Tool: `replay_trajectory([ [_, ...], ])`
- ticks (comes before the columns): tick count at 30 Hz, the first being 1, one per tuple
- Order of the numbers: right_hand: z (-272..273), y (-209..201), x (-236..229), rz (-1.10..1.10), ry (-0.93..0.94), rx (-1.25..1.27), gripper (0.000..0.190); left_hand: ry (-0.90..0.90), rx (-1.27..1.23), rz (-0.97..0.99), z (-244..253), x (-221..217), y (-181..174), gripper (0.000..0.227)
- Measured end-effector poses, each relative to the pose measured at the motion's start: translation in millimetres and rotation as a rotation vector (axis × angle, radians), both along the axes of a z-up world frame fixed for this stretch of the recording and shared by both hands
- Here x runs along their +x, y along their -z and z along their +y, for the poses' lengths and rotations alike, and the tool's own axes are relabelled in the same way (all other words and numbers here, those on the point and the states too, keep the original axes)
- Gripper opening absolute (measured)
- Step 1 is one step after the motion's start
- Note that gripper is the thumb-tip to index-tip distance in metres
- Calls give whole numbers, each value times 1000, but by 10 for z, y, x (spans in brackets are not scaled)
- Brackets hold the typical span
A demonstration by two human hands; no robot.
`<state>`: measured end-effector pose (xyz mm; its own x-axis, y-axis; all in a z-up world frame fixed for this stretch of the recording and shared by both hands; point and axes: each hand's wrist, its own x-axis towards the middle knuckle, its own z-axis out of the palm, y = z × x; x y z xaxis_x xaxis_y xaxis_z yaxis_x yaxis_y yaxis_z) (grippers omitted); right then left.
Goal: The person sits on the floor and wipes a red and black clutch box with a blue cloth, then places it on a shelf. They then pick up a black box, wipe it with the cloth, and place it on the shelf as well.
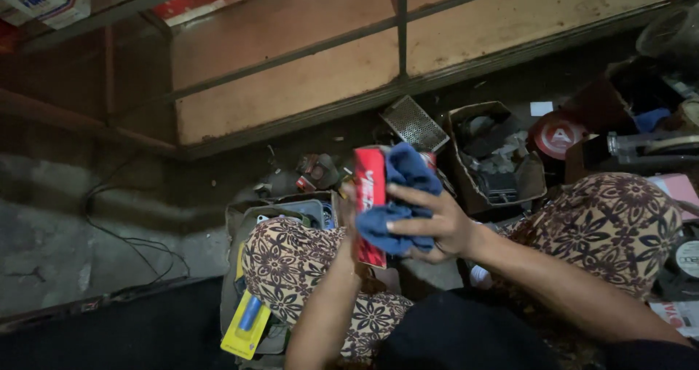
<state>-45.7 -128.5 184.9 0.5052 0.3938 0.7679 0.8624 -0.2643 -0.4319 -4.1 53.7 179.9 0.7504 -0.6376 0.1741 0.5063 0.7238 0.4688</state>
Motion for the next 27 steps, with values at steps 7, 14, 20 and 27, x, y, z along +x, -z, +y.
replay_trajectory([
  [7,-83,-105,157,282,428,120,48,51,138,234,-1,-1,980,115],
  [14,-25,-302,45,39,296,7,37,-53,201,323,-209,-61,552,111],
  [20,-184,-194,243,405,486,105,38,-99,106,200,-100,-6,598,113],
  [27,-164,-1,293,948,503,693,39,-189,-32,269,17,108,584,92],
])
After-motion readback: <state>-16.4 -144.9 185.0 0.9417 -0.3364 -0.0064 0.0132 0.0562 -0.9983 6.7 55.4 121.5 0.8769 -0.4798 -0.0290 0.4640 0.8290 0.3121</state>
